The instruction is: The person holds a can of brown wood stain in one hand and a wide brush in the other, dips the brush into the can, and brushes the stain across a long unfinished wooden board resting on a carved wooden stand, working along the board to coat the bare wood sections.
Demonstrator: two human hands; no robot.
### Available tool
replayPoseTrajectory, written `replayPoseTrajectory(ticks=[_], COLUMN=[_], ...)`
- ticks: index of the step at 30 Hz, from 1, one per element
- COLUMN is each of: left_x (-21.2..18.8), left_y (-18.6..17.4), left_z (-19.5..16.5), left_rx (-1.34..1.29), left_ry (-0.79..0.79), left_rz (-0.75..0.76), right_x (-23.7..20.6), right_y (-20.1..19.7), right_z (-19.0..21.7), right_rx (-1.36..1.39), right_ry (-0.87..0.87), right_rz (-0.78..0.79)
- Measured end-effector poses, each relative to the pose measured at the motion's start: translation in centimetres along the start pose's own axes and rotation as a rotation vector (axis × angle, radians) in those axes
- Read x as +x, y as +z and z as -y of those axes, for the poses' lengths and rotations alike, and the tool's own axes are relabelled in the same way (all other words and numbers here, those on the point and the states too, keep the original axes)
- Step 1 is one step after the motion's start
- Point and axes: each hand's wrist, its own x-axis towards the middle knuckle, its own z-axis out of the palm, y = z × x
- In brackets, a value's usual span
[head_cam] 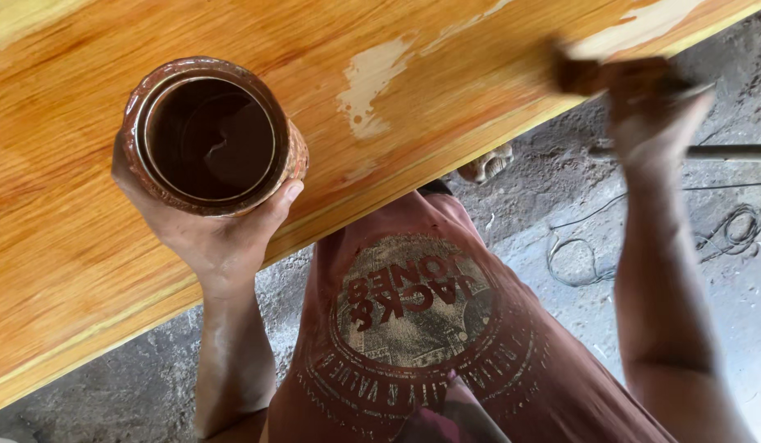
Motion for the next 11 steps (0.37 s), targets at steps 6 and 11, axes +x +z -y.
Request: replayPoseTrajectory(ticks=[6, 11], left_x=[-0.5, 0.2], left_y=[0.4, 0.8], left_z=[-0.3, -1.1], left_rx=[-0.078, -0.188], left_ry=[-0.042, -0.076], left_rz=[-0.003, -0.039], right_x=[-4.4, -8.1], right_y=[3.5, 3.9], right_z=[7.3, 20.9], right_rx=[0.526, 1.004], right_ry=[-0.524, -0.936], right_rz=[-0.090, 0.055])
